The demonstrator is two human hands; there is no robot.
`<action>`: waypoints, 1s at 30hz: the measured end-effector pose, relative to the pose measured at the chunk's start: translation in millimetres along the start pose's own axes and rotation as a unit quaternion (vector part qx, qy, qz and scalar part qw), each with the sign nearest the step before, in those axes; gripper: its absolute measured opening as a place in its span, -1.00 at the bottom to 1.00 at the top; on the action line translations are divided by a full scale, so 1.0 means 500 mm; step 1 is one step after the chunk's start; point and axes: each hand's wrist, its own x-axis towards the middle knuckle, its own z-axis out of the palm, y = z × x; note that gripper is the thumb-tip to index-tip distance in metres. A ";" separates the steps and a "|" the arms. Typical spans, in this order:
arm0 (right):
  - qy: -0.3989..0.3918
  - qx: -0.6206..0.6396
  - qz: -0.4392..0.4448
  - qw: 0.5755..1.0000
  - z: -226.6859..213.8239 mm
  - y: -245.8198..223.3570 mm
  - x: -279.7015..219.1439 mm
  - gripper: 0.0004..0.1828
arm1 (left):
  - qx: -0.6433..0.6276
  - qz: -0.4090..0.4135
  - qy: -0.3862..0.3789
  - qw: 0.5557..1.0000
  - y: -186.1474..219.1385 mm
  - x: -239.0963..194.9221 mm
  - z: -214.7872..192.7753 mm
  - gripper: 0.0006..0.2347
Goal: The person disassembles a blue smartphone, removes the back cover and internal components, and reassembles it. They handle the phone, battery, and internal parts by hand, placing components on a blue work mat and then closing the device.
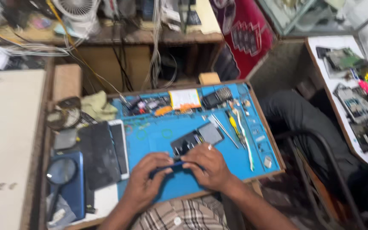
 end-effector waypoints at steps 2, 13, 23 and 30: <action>0.003 0.008 -0.009 1.000 0.004 0.000 0.016 -0.72 | 0.009 -0.007 0.002 1.000 0.002 -0.001 -0.008 -0.86; 0.004 0.047 0.028 0.998 -0.005 0.006 0.009 -0.82 | 0.036 0.034 -0.019 0.999 0.015 0.001 -0.011 -0.85; -0.008 0.046 0.036 0.998 -0.012 0.008 0.020 -0.79 | 0.010 0.011 -0.009 1.000 0.005 0.000 -0.007 -0.88; -0.044 0.041 0.040 0.997 -0.060 0.041 0.023 -0.67 | 0.011 -0.005 -0.010 1.000 0.007 -0.003 -0.008 -0.88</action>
